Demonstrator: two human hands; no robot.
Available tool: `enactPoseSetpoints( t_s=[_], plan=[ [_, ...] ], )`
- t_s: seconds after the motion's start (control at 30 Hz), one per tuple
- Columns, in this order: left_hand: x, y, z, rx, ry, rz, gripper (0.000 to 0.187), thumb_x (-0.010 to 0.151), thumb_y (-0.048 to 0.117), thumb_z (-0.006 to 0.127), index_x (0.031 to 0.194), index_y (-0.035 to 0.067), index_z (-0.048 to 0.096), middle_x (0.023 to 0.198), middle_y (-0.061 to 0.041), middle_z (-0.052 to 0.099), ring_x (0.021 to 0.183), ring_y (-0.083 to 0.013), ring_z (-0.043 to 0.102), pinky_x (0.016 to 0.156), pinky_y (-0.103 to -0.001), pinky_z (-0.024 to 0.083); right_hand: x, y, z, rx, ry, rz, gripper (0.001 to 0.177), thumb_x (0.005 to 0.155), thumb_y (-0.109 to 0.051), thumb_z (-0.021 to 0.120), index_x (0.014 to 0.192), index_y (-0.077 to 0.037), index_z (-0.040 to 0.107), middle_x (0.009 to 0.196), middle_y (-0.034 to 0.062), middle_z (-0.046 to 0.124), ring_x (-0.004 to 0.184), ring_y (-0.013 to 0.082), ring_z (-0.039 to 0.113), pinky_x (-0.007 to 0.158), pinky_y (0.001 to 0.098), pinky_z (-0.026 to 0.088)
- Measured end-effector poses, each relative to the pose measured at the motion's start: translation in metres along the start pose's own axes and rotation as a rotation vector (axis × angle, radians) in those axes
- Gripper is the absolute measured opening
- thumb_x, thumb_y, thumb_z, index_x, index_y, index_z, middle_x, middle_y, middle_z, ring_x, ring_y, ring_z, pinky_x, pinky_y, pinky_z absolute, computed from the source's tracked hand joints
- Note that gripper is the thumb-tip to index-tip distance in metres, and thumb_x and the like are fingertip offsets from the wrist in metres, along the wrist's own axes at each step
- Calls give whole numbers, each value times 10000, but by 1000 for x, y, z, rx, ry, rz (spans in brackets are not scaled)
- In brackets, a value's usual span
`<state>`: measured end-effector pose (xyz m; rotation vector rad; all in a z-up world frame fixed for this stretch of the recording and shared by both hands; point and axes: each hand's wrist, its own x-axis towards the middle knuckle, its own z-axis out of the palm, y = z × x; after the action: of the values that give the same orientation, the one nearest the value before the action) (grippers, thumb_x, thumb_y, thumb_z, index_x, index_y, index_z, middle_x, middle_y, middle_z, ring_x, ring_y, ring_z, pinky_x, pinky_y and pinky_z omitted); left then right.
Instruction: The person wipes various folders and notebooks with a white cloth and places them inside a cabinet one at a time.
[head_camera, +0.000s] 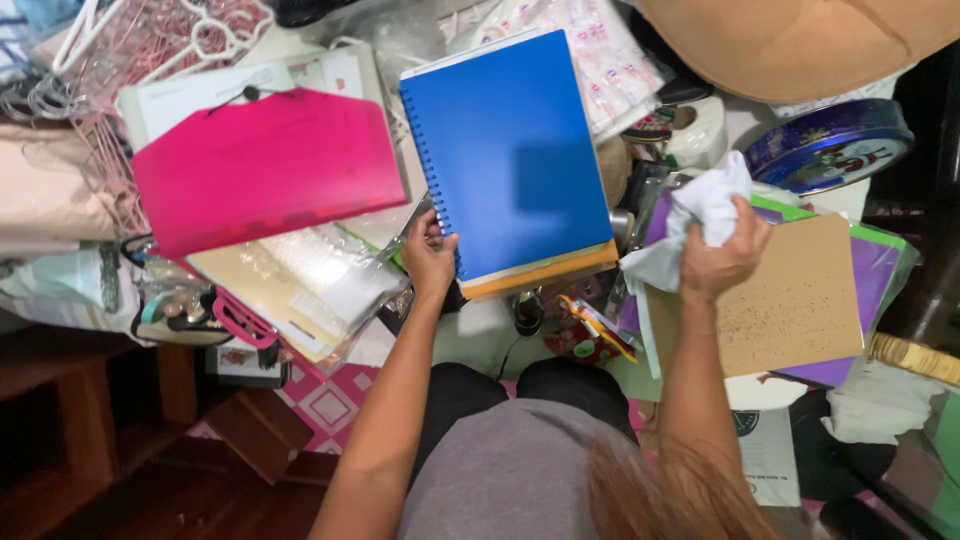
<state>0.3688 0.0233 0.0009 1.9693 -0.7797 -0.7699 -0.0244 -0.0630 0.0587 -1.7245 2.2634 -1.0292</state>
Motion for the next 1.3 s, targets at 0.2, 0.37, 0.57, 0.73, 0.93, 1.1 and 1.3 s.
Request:
enactPoseSetpoints(
  t_s=[0.2, 0.37, 0.57, 0.73, 0.93, 1.1, 1.3],
  plan=[
    [-10, -26, -21, -117, -250, -314, 589, 729, -15, 769, 1295, 31, 613, 962, -44, 676, 870, -136, 694, 783, -298, 591, -1, 35, -26, -326, -73, 22, 693, 656, -186, 915, 1307, -89, 699, 1171, 211, 610, 1085, 411, 609, 909, 534, 505],
    [-18, -10, -8, 201, -78, 91, 751, 803, 98, 822, 1471, 59, 481, 1234, -179, 646, 1103, -319, 645, 970, -404, 515, -3, -11, -31, -22, -24, -307, 780, 841, -226, 922, 1469, 35, 540, 1452, 256, 554, 1355, 436, 515, 1179, 528, 370],
    [-21, 12, 8, 322, -73, 173, 931, 779, 152, 818, 1583, 104, 351, 1547, -222, 492, 1410, -375, 501, 1172, -425, 392, -12, -62, 78, 303, -594, -19, 620, 984, -397, 735, 1449, -32, 547, 1399, 257, 606, 1301, 387, 575, 1088, 465, 448],
    [-36, 39, 7, 395, -123, 55, 902, 790, 173, 836, 1570, 135, 383, 1611, -264, 325, 1438, -425, 403, 1167, -444, 359, -12, -62, 109, 209, -654, 94, 742, 874, -418, 792, 1471, -74, 517, 1319, 243, 653, 1214, 387, 636, 1052, 451, 497],
    [-15, 43, 15, 252, -77, 105, 889, 734, 47, 802, 1538, 160, 441, 1631, -299, 217, 1492, -477, 306, 1194, -478, 336, -13, -57, 117, 293, -503, 106, 634, 828, -297, 874, 1306, -40, 546, 1219, 224, 691, 1116, 374, 685, 987, 445, 526],
    [8, 45, 20, -35, -21, -262, 797, 753, 57, 593, 1528, 182, 456, 1426, -189, 652, 1252, -342, 685, 1031, -406, 531, -7, -53, 153, 299, -642, 64, 755, 798, -342, 883, 1389, -54, 512, 1295, 226, 669, 1175, 370, 666, 1021, 439, 519],
    [12, 36, 19, 3, -73, -528, 1073, 688, 265, 803, 1586, 178, 222, 1299, -206, 612, 1089, -324, 673, 961, -388, 532, -14, -52, 157, 267, -490, -216, 990, 830, -391, 938, 1520, 50, 383, 1441, 346, 519, 1295, 475, 521, 1029, 497, 447]
  ],
)
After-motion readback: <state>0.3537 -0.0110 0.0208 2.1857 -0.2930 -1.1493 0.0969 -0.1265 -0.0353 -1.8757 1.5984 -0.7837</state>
